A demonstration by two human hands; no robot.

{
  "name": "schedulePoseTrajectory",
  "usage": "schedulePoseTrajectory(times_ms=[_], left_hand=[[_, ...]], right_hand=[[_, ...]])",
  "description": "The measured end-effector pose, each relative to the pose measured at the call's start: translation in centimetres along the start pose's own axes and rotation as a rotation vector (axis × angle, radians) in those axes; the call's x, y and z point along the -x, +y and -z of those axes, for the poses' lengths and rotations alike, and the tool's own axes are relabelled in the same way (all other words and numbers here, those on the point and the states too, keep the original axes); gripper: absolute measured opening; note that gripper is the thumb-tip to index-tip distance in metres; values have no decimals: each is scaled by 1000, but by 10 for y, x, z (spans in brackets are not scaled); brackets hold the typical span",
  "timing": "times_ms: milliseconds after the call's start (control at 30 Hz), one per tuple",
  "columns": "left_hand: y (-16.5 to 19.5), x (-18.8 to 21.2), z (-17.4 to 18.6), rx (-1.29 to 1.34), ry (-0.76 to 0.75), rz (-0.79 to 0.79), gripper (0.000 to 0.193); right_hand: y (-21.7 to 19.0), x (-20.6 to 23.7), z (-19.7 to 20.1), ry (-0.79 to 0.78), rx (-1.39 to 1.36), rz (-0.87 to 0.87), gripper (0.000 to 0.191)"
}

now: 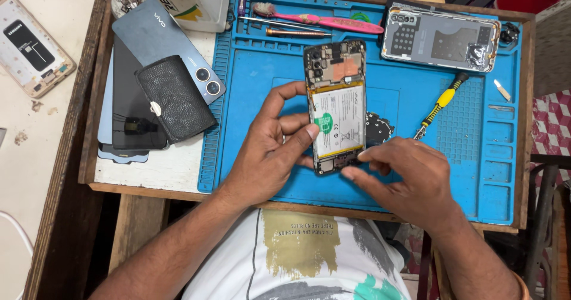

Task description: The person disassembles a smartphone on a blue work mat, using a screwdriver to remove screws and a prying tool to detach the battery and camera module. They handle the battery, camera assembly, and internal frame, placing removed parts on the mat.

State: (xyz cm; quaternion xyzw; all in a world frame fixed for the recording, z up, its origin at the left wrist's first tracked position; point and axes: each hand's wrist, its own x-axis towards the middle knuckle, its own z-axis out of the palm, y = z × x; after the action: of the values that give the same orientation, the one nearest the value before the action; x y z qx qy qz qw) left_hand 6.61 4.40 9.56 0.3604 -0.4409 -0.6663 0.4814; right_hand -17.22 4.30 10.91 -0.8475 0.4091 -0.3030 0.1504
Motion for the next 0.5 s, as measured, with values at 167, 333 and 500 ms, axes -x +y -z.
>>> schedulePoseTrajectory(times_ms=[167, 333, 500], left_hand=[[-2, 4, -2, -53, -87, 39, 50], [-5, 5, -5, 57, -128, 75, 45], [-8, 6, -5, 95, -114, 64, 41]], right_hand=[[-6, -5, 8, 195, 143, 127, 43], [-8, -7, 9, 216, 186, 61, 59], [0, -1, 3, 203, -11, -87, 58]])
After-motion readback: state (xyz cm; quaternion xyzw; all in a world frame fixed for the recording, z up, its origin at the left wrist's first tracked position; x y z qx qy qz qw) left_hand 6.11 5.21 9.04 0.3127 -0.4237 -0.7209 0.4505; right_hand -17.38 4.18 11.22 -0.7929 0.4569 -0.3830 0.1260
